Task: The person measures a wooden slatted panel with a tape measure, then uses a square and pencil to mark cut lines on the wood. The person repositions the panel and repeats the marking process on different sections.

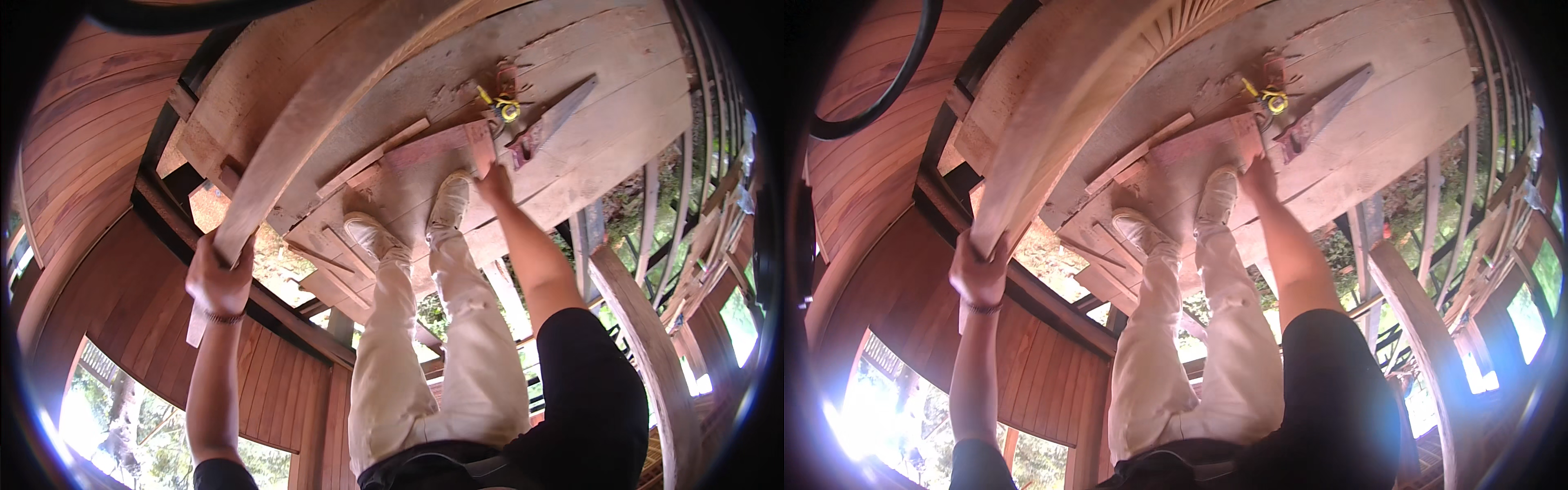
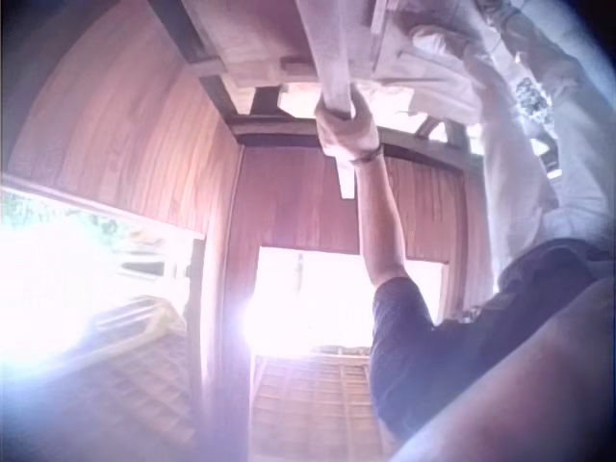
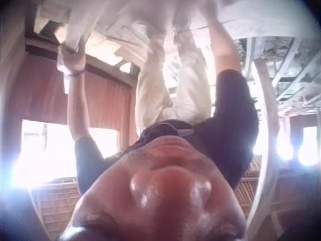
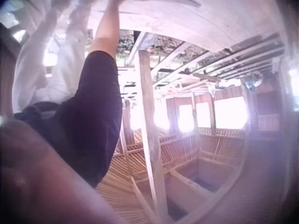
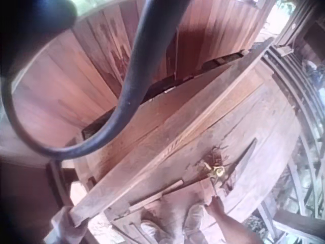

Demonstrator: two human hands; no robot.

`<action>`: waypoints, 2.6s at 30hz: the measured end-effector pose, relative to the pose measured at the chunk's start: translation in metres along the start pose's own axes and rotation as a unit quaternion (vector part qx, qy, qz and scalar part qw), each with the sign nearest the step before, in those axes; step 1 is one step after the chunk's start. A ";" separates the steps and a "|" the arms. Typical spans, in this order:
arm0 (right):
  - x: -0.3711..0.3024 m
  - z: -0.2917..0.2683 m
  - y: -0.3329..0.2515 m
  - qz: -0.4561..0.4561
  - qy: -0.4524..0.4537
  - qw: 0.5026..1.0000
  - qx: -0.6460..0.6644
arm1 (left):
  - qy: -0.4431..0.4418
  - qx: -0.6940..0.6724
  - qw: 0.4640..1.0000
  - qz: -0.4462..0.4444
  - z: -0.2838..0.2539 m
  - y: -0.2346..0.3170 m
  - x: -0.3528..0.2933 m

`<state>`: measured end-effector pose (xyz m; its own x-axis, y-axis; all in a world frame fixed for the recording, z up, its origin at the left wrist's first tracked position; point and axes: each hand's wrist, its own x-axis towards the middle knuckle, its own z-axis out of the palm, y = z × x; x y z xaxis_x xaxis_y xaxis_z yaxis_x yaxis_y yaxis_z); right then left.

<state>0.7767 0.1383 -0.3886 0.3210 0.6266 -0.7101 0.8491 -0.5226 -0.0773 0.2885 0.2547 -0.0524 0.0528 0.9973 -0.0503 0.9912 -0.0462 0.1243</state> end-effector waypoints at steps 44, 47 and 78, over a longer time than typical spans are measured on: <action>-0.325 -0.131 -0.364 -0.004 0.117 0.713 0.691 | -0.024 -0.347 0.938 0.001 -0.015 -0.038 0.004; -0.324 -0.116 -0.352 0.009 0.007 0.687 0.727 | -0.038 -0.352 0.935 -0.008 -0.016 -0.041 0.005; -0.334 -0.115 -0.304 0.081 -0.167 0.529 0.828 | -0.041 -0.372 0.914 -0.156 -0.015 -0.023 0.010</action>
<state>0.4594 0.1542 -0.0472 0.0061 0.5040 -0.8637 -0.7988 -0.5171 -0.3074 0.2641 0.2665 -0.0411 -0.1789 0.9466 -0.2684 0.6045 0.3210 0.7291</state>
